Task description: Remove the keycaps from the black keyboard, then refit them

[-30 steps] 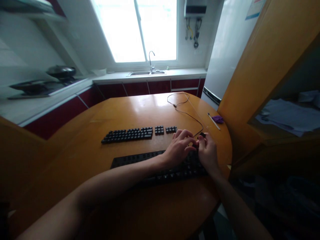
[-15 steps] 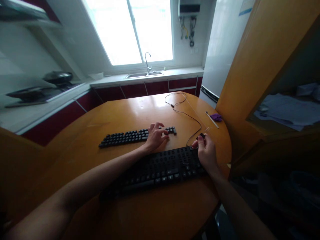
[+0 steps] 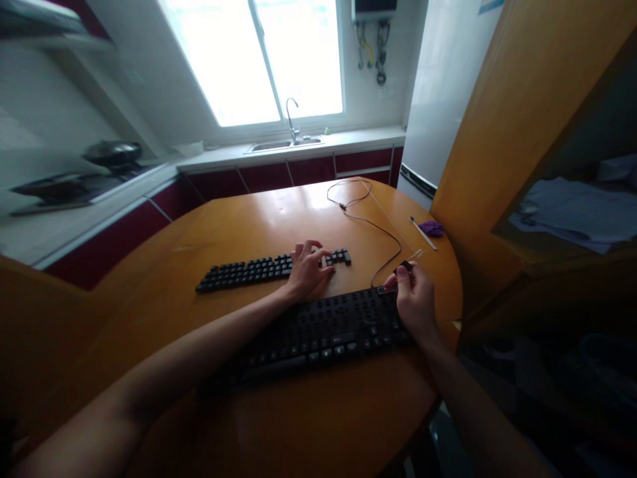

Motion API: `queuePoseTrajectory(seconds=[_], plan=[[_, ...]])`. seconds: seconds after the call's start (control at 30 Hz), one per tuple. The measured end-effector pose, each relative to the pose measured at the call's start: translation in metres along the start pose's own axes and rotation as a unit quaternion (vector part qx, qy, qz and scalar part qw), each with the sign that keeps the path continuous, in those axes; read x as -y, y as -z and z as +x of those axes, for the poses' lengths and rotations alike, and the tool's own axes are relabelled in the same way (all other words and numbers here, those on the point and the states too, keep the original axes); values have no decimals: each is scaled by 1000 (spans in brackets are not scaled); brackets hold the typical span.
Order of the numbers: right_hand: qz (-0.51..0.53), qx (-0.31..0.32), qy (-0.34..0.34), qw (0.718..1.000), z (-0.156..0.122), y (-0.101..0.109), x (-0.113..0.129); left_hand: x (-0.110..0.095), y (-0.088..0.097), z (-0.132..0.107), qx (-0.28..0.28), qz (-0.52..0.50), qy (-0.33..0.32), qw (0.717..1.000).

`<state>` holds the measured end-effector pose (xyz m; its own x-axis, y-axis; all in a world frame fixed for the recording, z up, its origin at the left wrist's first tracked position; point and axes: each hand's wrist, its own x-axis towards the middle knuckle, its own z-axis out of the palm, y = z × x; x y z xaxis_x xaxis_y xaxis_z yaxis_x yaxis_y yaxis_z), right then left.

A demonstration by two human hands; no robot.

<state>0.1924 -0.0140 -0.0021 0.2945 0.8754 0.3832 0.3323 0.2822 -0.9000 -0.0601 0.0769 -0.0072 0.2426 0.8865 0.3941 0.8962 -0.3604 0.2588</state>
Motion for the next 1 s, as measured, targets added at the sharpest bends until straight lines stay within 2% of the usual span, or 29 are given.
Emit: queuePoseTrajectory(seconds=[0.13,0.27,0.37,0.5,0.67,0.77,0.9,1.0], plan=[[-10,15,29,999,5,18,-8,-2,5,0,-9,-6,1,1000],[-43,110,33,992,9,43,-22,-14,15,1,8,-33,-27,999],[-84,163,39,982,6,55,-27,-33,23,-2,71,-77,-105,989],[-106,228,53,966,0,59,-24,-69,30,-15,157,-135,-204,957],[-114,291,81,946,-2,60,-15,-105,27,-27,212,-158,-254,930],[-131,276,80,949,-3,56,-15,-117,15,-28,224,-158,-262,925],[-174,188,58,965,-9,46,-22,-126,-4,-29,202,-167,-248,933],[-194,147,57,968,-13,40,-24,-129,-14,-30,186,-172,-230,940]])
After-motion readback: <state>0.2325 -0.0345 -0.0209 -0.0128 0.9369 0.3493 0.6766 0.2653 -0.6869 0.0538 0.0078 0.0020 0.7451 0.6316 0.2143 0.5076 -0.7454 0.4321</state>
